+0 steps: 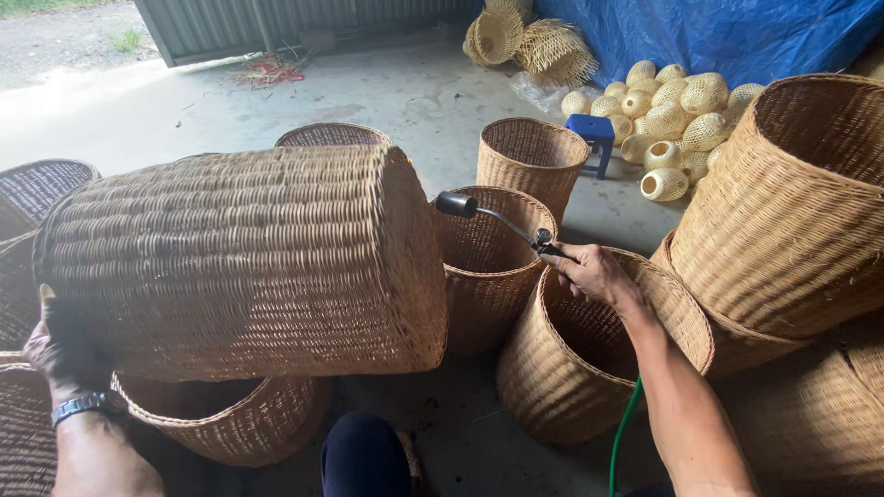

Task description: The person uses a gas torch to singe the surfaces of bamboo baskets, turning them over by hand to reach different sides and picking up a new basket after finishing one.

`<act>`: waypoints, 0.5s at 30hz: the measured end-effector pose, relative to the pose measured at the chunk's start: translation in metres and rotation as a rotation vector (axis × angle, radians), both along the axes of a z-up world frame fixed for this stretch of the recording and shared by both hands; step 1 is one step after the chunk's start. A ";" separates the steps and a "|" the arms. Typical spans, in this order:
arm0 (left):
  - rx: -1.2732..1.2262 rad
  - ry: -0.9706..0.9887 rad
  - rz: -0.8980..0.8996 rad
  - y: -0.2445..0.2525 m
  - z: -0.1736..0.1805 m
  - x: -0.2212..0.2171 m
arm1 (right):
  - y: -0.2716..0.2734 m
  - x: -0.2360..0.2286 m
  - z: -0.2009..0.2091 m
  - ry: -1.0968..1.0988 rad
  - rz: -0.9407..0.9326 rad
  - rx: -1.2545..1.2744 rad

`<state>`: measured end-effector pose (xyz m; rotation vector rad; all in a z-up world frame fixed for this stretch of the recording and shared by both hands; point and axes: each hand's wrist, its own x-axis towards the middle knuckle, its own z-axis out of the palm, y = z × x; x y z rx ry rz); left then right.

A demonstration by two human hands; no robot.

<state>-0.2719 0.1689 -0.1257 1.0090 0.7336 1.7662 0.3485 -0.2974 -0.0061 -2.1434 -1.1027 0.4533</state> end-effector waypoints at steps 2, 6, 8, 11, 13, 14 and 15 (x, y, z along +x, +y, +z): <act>-0.010 -0.014 0.002 -0.004 -0.006 -0.007 | -0.002 -0.001 -0.007 0.142 0.067 0.112; -0.020 -0.035 0.002 -0.007 -0.011 -0.015 | 0.006 0.000 -0.015 0.088 -0.012 -0.034; -0.021 -0.051 -0.005 -0.007 -0.011 -0.018 | 0.008 -0.002 -0.017 0.054 0.041 -0.016; -0.051 -0.077 0.004 -0.010 -0.014 -0.023 | 0.015 -0.005 -0.017 0.065 0.053 0.006; -0.051 -0.084 0.001 -0.009 -0.015 -0.022 | 0.027 -0.006 -0.014 0.015 0.032 -0.028; -0.035 -0.069 -0.006 -0.010 -0.017 -0.024 | 0.033 -0.008 -0.013 -0.034 0.011 -0.064; -0.034 -0.069 -0.005 -0.010 -0.018 -0.025 | 0.039 -0.010 -0.011 -0.034 0.012 -0.063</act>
